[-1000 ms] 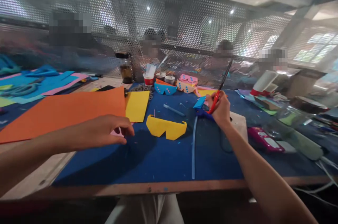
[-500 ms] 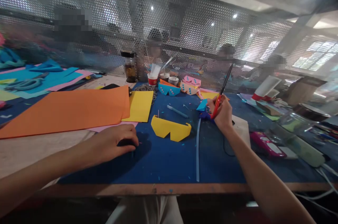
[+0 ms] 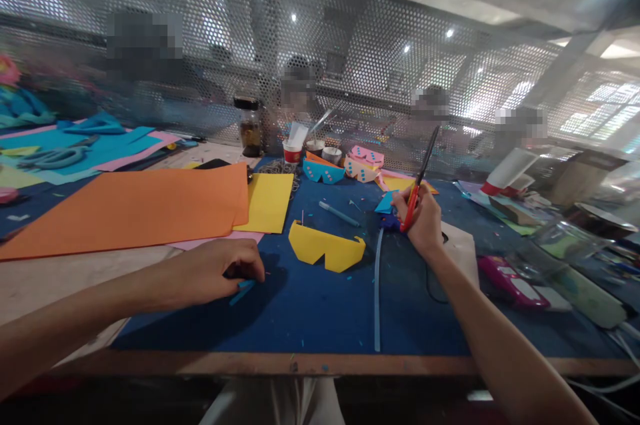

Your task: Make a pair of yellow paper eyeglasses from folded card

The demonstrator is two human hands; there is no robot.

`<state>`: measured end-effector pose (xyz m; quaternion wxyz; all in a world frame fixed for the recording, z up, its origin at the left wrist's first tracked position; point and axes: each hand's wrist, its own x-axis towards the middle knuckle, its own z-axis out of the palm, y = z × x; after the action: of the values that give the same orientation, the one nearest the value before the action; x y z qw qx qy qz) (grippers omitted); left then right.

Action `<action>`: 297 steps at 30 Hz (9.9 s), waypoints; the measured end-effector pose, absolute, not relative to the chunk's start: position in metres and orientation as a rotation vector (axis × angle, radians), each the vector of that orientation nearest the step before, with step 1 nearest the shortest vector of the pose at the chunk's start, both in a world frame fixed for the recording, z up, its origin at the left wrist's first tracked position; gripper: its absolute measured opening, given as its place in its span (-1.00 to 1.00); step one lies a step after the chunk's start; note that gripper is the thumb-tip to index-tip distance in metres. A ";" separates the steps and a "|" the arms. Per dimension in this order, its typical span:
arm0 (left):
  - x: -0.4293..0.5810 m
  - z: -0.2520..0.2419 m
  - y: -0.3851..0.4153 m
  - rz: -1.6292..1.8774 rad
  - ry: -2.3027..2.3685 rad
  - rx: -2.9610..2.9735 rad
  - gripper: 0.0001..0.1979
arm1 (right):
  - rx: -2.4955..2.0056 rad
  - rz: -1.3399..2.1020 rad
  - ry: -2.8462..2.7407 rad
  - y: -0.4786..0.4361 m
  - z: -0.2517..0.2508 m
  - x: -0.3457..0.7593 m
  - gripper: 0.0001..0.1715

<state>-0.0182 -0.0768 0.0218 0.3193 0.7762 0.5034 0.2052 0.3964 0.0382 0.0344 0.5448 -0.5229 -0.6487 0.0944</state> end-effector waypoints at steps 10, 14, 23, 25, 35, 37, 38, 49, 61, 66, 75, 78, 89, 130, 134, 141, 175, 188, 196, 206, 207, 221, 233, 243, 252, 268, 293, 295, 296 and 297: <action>-0.001 0.039 -0.069 0.621 1.260 1.699 -0.76 | -1.130 0.405 -1.494 0.024 0.047 0.379 -0.47; 0.013 0.043 -0.063 0.737 1.095 1.423 -0.66 | -1.044 0.783 -1.490 0.003 0.061 0.351 -0.43; 0.055 0.038 -0.047 0.874 1.000 1.434 -0.54 | -0.856 1.271 -1.630 -0.042 0.059 0.291 -0.47; 0.061 0.038 -0.049 0.891 1.023 1.510 -0.59 | -0.815 1.342 -1.604 -0.043 0.053 0.286 -0.45; 0.068 0.038 -0.063 0.943 1.091 1.647 -0.71 | -0.781 1.437 -1.517 -0.048 0.048 0.279 -0.41; 0.067 0.038 -0.063 0.948 1.075 1.617 -0.68 | -0.770 1.418 -1.516 -0.048 0.046 0.279 -0.44; 0.066 0.039 -0.063 0.937 1.039 1.582 -0.67 | -0.757 1.415 -1.509 -0.049 0.046 0.280 -0.44; 0.062 0.030 -0.066 0.625 0.579 0.990 -0.68 | -0.663 1.464 -1.520 -0.056 0.052 0.283 -0.39; 0.051 0.026 -0.054 0.823 0.862 1.345 -0.61 | -0.807 1.473 -1.490 -0.057 0.045 0.289 -0.41; 0.057 0.031 -0.058 0.793 0.910 1.399 -0.59 | -0.792 1.493 -1.488 -0.062 0.046 0.284 -0.43; 0.057 0.034 -0.060 0.829 0.991 1.406 -0.57 | -0.955 1.214 -1.647 -0.051 0.048 0.297 -0.53; 0.055 0.032 -0.058 0.858 1.007 1.401 -0.59 | -1.117 1.016 -1.720 -0.038 0.047 0.309 -0.60; 0.049 0.019 -0.054 0.823 1.039 1.403 -0.63 | -1.523 0.485 -2.150 -0.026 0.046 0.309 -0.75; 0.051 0.019 -0.054 0.968 0.957 1.370 -0.71 | -1.084 1.146 -1.610 -0.041 0.053 0.289 -0.50; 0.050 0.017 -0.053 0.969 0.942 1.377 -0.73 | -1.105 1.124 -1.630 -0.039 0.048 0.291 -0.54; 0.053 0.021 -0.052 1.004 0.982 1.326 -0.65 | -1.065 0.969 -1.514 -0.042 0.050 0.290 -0.54; 0.056 0.020 -0.057 1.018 1.035 1.504 -0.65 | -0.934 1.238 -1.493 -0.050 0.052 0.279 -0.43; 0.059 0.034 -0.061 1.072 1.056 1.430 -0.57 | -0.951 1.187 -1.519 -0.049 0.051 0.280 -0.42; 0.033 0.048 -0.039 1.444 1.085 1.152 -0.62 | -1.280 0.979 -1.789 -0.043 0.053 0.294 -0.53; 0.001 0.059 -0.031 1.695 1.015 0.998 -0.62 | -1.502 0.336 -2.587 -0.059 0.054 0.302 -0.77; 0.003 0.057 -0.032 1.670 1.014 1.011 -0.61 | -1.497 0.341 -2.617 -0.060 0.052 0.300 -0.76; 0.039 0.044 -0.056 1.408 1.086 1.360 -0.70 | -1.345 0.307 -2.477 -0.079 0.077 0.288 -0.77; 0.047 0.046 -0.070 1.231 1.011 1.585 -0.76 | -0.916 0.890 -1.816 -0.056 0.060 0.268 -0.83; 0.046 0.046 -0.065 1.238 1.008 1.503 -0.71 | -0.837 0.879 -1.801 -0.056 0.065 0.260 -0.82; 0.040 0.033 -0.059 1.091 0.961 1.292 -0.59 | -0.632 -0.025 -1.905 -0.052 0.054 0.264 -0.87; 0.046 0.033 -0.064 1.030 0.923 1.198 -0.62 | -0.484 -0.393 -2.332 -0.060 0.041 0.268 -0.78; 0.044 0.041 -0.064 1.065 1.038 1.523 -0.71 | -0.901 0.854 -1.846 -0.054 0.049 0.260 -0.86; 0.044 0.040 -0.063 1.062 1.051 1.536 -0.69 | -0.910 0.869 -1.828 -0.053 0.049 0.260 -0.84; 0.044 0.040 -0.063 1.058 1.054 1.539 -0.68 | -0.915 0.874 -1.819 -0.053 0.048 0.260 -0.84; 0.043 0.039 -0.063 1.054 1.055 1.540 -0.67 | -0.920 0.878 -1.813 -0.053 0.048 0.260 -0.83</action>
<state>0.0434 -0.0626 0.0393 0.4787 0.6308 0.4320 0.4316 0.2597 -0.0526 0.0477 0.4471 -0.3717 -0.7322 0.3547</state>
